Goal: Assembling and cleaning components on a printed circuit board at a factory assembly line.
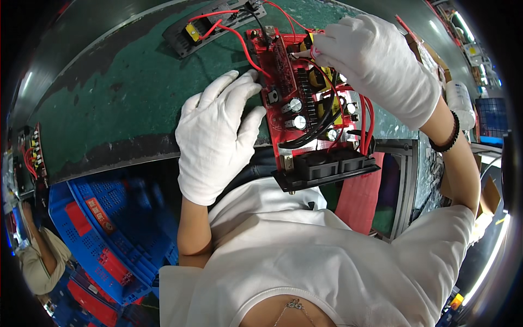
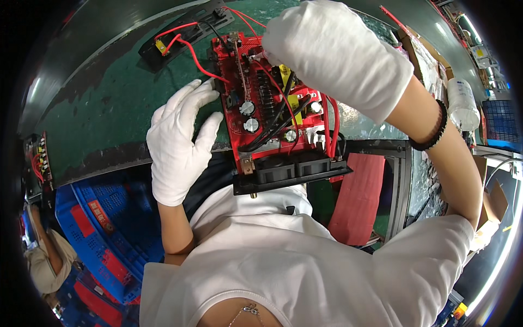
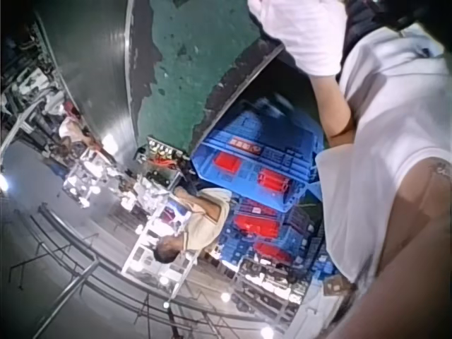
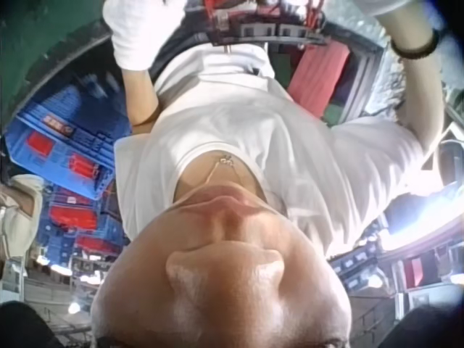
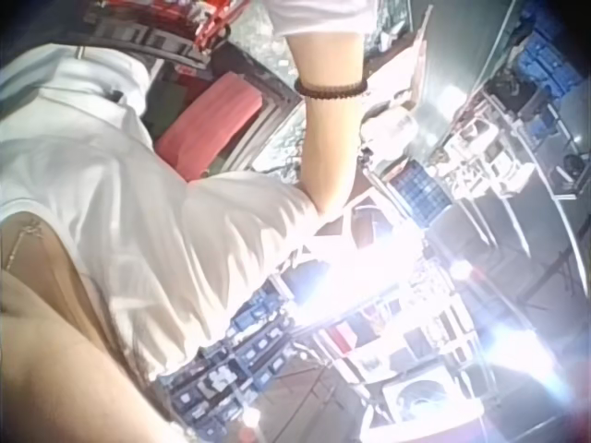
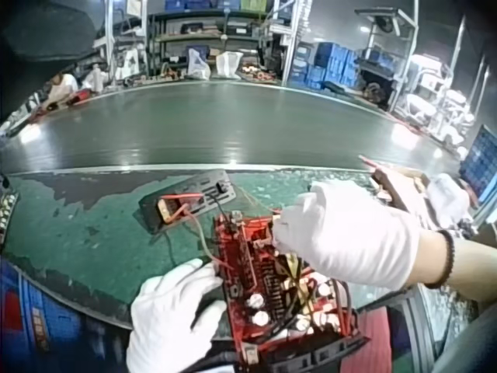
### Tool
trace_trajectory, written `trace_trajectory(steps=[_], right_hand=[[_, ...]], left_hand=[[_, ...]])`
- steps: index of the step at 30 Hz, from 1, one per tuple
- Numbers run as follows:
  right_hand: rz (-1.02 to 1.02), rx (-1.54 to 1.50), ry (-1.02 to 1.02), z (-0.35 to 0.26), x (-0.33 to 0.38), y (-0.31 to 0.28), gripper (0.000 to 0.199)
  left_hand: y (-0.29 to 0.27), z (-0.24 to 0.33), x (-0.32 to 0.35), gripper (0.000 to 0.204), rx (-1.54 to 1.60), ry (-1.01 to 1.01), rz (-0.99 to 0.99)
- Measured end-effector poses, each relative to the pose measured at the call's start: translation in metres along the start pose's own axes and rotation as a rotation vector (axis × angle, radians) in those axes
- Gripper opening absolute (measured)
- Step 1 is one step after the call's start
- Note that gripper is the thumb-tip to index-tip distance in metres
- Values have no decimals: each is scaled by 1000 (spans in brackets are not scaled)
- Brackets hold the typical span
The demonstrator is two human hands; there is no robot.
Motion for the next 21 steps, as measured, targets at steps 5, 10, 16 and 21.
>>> trace_trajectory(steps=[5, 10, 16, 21], right_hand=[[-21, -18, 11, -1, 0, 0, 12], [-5, -26, 10, -1, 1, 0, 12], [13, -13, 72, -1, 6, 6, 12], [107, -60, 30, 4, 13, 15, 11]], left_hand=[[0, -1, 1, 25, 13, -1, 1], [-1, -1, -1, 25, 9, 2, 4], [-2, 1, 0, 25, 30, -10, -3], [-1, 1, -1, 26, 44, -10, -4]])
Point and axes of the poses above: each hand's wrist, its own x-axis away from the middle knuckle, its own y-axis out of the palm, z = x × y, the point moved 4 cm from there along -x, towards the middle knuckle, and after that the axes turned 1 degree about z, right-handed, at the moved point
